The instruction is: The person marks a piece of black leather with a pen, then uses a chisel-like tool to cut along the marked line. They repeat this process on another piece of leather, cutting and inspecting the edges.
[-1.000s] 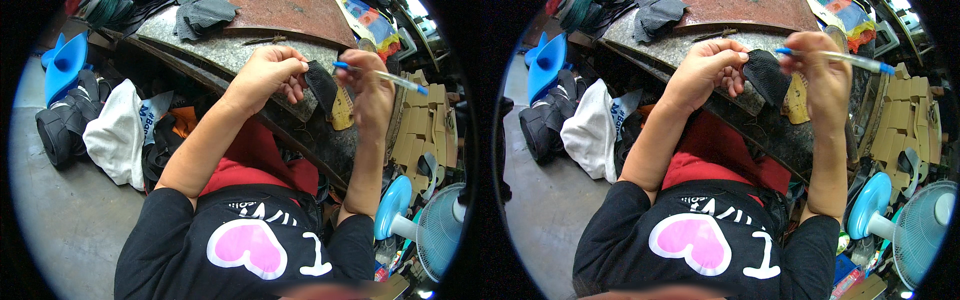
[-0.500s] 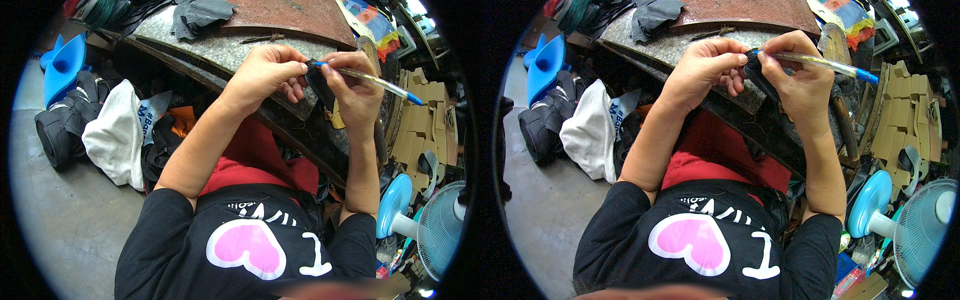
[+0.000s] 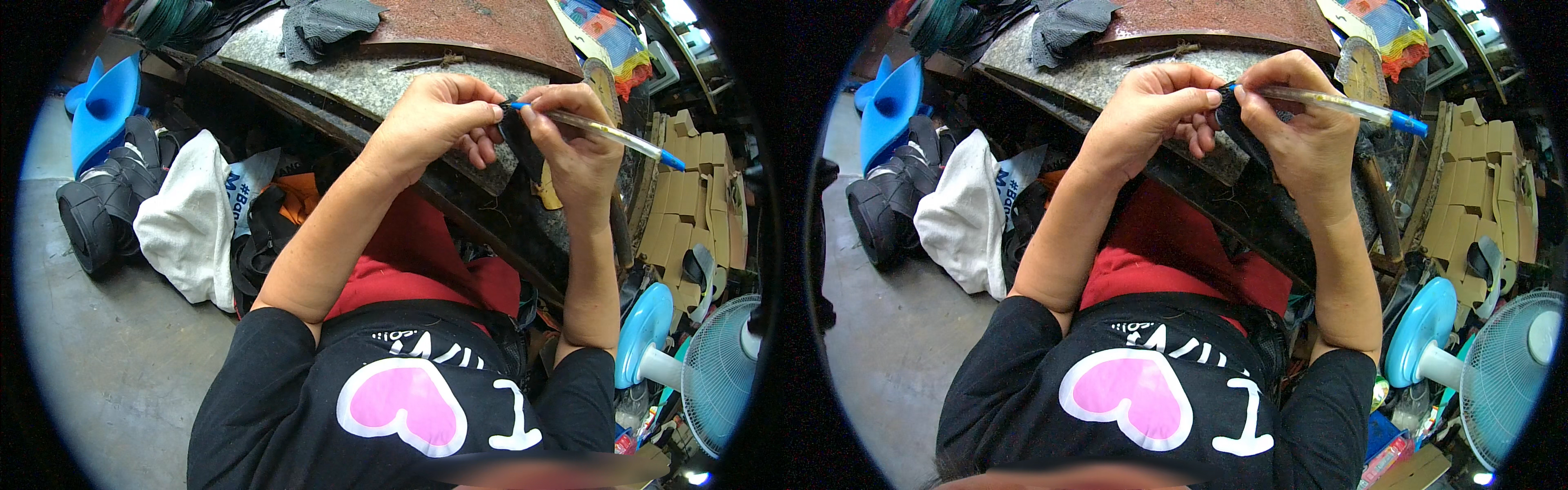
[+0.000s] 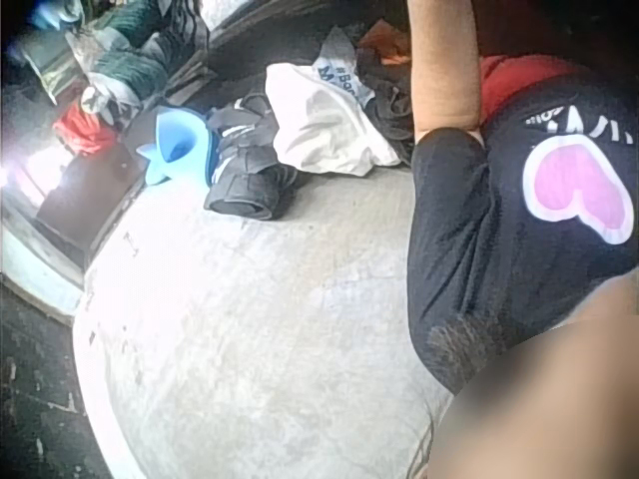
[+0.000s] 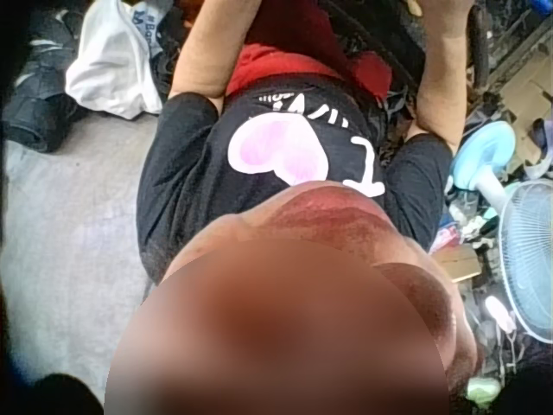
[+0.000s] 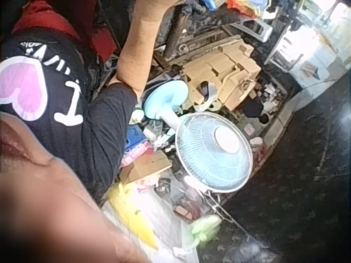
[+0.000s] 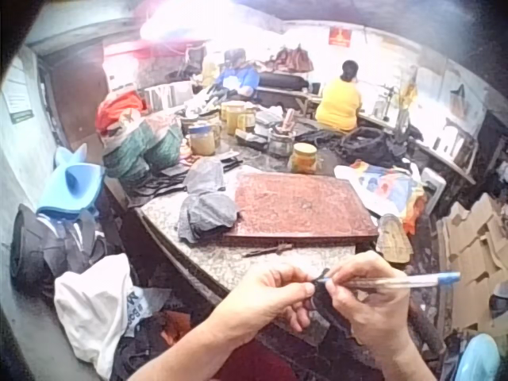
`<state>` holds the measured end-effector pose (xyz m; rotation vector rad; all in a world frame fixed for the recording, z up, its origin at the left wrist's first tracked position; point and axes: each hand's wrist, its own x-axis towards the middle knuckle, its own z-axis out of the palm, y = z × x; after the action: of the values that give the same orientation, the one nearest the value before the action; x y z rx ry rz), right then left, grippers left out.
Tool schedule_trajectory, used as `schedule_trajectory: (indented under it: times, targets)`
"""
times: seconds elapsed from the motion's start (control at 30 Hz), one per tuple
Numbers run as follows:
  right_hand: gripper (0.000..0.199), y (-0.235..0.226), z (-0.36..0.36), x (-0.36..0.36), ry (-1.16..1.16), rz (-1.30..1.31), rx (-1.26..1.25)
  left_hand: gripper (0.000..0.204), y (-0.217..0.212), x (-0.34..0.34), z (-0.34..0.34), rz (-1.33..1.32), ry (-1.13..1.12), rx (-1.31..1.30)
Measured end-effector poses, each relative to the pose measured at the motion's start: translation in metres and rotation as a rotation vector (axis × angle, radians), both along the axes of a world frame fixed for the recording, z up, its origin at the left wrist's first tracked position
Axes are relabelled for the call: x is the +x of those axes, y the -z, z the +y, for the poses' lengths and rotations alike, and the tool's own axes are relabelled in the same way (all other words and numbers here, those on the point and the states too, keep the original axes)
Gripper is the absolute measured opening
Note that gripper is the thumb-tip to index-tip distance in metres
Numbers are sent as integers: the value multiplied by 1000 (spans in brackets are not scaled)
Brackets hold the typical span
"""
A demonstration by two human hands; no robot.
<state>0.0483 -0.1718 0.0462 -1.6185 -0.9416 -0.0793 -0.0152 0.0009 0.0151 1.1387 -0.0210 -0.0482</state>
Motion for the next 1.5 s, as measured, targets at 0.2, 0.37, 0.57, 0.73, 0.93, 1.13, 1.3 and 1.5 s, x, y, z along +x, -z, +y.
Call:
schedule_trajectory:
  times: [0.2,0.37,0.57,0.73,0.93,1.13,1.3,1.5]
  targets:
    - [12,1,0,1,-7,46,35,19,1,0,0,-1,-5,-10]
    - [12,2,-1,3,-24,86,75,18,0,0,0,1,-10,-33]
    - [11,2,0,1,-36,41,58,19,1,0,0,2,-10,-29]
    - [12,3,-1,1,-28,7,23,19,2,1,0,-5,2,-25]
    - [12,6,0,4,-47,43,104,19,2,0,0,2,-2,-43]
    - [13,6,-1,3,-40,40,58,19,2,0,1,10,1,-57]
    - [11,5,-3,5,-69,62,87,20,4,2,3,10,13,-134]
    - [12,0,-1,4,-33,197,155,20,4,3,7,42,15,-177]
